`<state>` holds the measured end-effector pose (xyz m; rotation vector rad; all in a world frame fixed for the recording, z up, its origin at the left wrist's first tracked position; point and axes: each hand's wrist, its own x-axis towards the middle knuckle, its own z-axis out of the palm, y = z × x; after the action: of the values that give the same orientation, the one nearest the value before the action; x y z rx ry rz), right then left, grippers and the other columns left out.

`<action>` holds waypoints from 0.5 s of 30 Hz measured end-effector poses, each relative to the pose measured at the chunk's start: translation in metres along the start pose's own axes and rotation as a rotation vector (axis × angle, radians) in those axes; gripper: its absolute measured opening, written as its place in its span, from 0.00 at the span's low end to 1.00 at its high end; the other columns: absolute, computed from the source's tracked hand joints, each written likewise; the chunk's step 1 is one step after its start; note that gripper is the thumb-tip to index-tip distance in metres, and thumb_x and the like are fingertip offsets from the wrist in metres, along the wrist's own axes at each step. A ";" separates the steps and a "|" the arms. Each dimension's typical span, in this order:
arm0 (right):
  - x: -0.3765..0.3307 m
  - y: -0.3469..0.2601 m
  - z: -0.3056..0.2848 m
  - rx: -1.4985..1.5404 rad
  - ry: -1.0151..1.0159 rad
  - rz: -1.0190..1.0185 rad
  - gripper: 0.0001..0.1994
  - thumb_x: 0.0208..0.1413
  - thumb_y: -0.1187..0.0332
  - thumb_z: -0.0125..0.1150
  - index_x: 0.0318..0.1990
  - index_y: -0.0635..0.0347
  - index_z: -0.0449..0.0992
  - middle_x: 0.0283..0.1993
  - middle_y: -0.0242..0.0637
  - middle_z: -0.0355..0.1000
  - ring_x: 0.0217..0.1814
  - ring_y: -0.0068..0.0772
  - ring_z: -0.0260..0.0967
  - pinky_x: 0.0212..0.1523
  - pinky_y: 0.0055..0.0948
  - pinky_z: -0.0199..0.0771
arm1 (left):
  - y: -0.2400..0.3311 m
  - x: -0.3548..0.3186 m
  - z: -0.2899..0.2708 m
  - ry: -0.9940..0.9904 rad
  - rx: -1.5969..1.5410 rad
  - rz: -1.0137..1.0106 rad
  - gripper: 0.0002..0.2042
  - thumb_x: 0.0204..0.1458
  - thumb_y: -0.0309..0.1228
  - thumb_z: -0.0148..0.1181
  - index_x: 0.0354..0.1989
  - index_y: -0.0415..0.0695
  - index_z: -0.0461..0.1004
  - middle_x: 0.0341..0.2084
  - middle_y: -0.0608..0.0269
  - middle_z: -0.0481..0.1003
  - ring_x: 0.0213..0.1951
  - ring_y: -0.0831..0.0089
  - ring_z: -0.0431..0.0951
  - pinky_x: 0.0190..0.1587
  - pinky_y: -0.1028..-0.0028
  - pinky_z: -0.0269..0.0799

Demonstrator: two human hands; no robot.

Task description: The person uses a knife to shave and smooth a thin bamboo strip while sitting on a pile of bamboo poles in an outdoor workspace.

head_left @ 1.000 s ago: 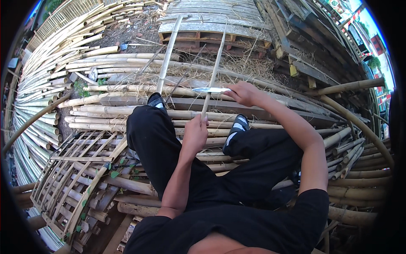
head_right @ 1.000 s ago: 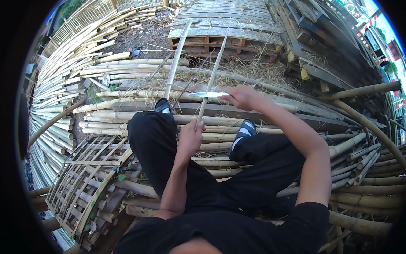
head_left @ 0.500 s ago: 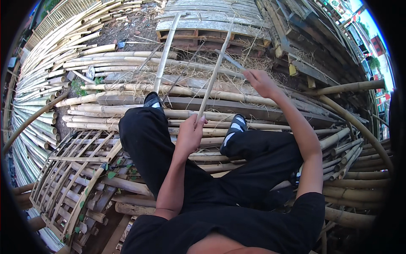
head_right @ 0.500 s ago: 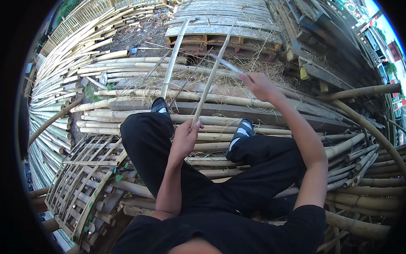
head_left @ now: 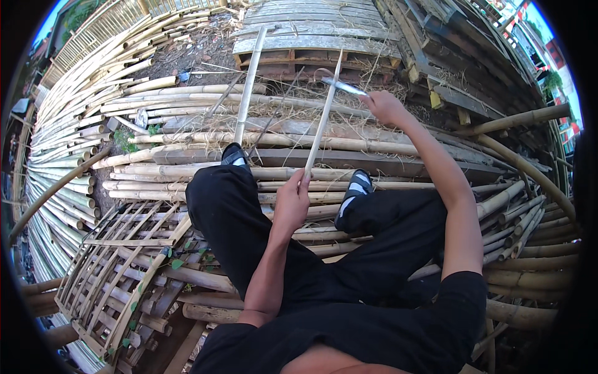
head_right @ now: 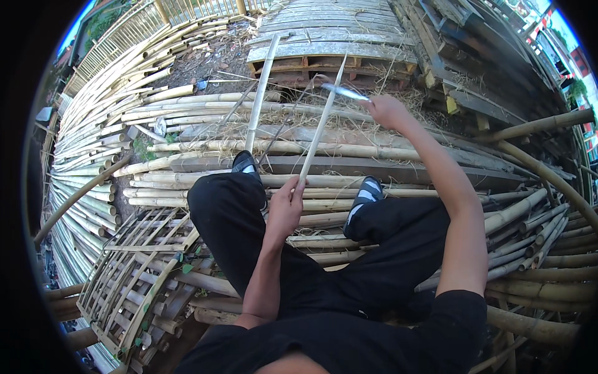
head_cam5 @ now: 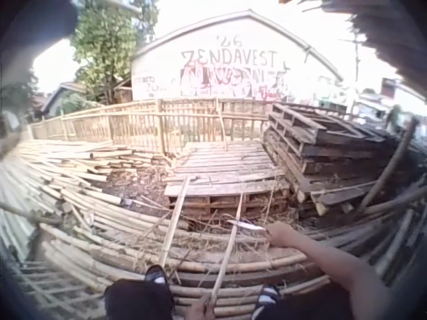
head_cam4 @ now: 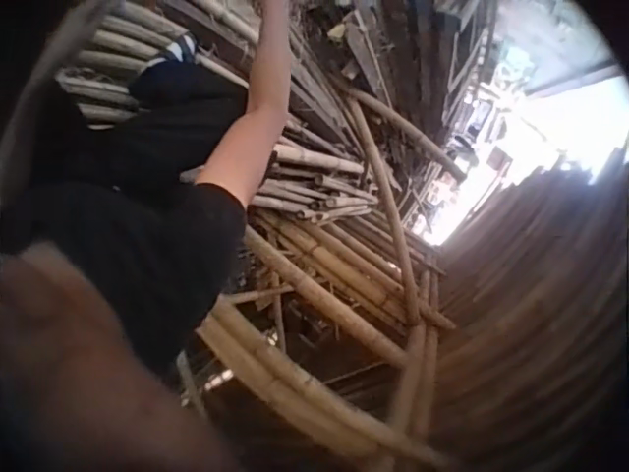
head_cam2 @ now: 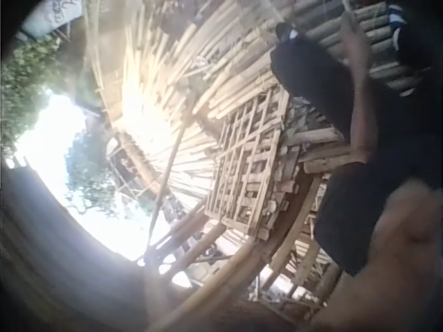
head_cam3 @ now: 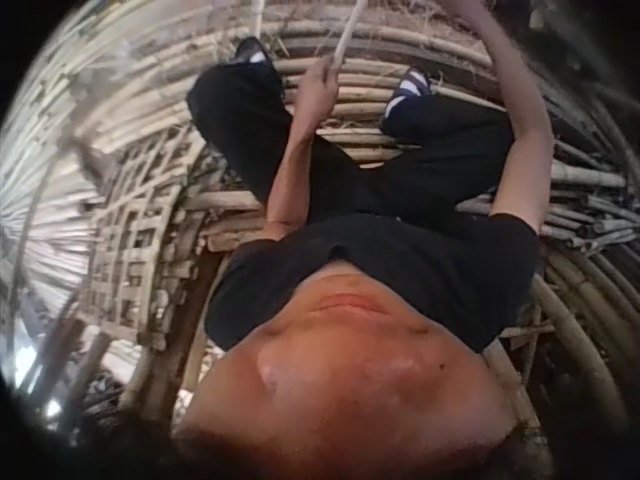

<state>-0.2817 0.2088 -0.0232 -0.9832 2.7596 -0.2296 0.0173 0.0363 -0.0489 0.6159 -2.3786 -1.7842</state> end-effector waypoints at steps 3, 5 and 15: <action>0.006 0.046 -0.003 0.173 0.278 0.200 0.27 0.63 0.49 0.38 0.33 0.66 0.73 0.31 0.56 0.72 0.38 0.60 0.69 0.40 0.49 0.67 | 0.006 -0.001 0.001 -0.024 -0.057 -0.014 0.11 0.62 0.32 0.46 0.45 0.38 0.71 0.18 0.65 0.64 0.19 0.81 0.58 0.22 0.75 0.56; -0.007 0.047 -0.011 0.204 0.291 0.210 0.27 0.63 0.49 0.39 0.33 0.67 0.72 0.30 0.55 0.71 0.37 0.59 0.69 0.38 0.47 0.66 | 0.005 0.002 -0.004 -0.027 -0.088 -0.052 0.12 0.62 0.32 0.46 0.46 0.37 0.70 0.24 0.52 0.74 0.21 0.73 0.66 0.28 0.71 0.65; -0.070 -0.086 0.023 0.326 -0.017 -0.492 0.19 0.63 0.54 0.42 0.36 0.62 0.72 0.25 0.55 0.68 0.29 0.59 0.65 0.31 0.48 0.62 | 0.017 0.003 -0.022 -0.308 -0.684 -0.212 0.09 0.64 0.35 0.42 0.42 0.44 0.66 0.10 0.79 0.50 0.10 0.89 0.44 0.12 0.83 0.39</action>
<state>-0.1709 0.1861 -0.0180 -1.5295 2.3119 -0.7119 0.0172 0.0194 -0.0265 0.5324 -1.6846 -2.7469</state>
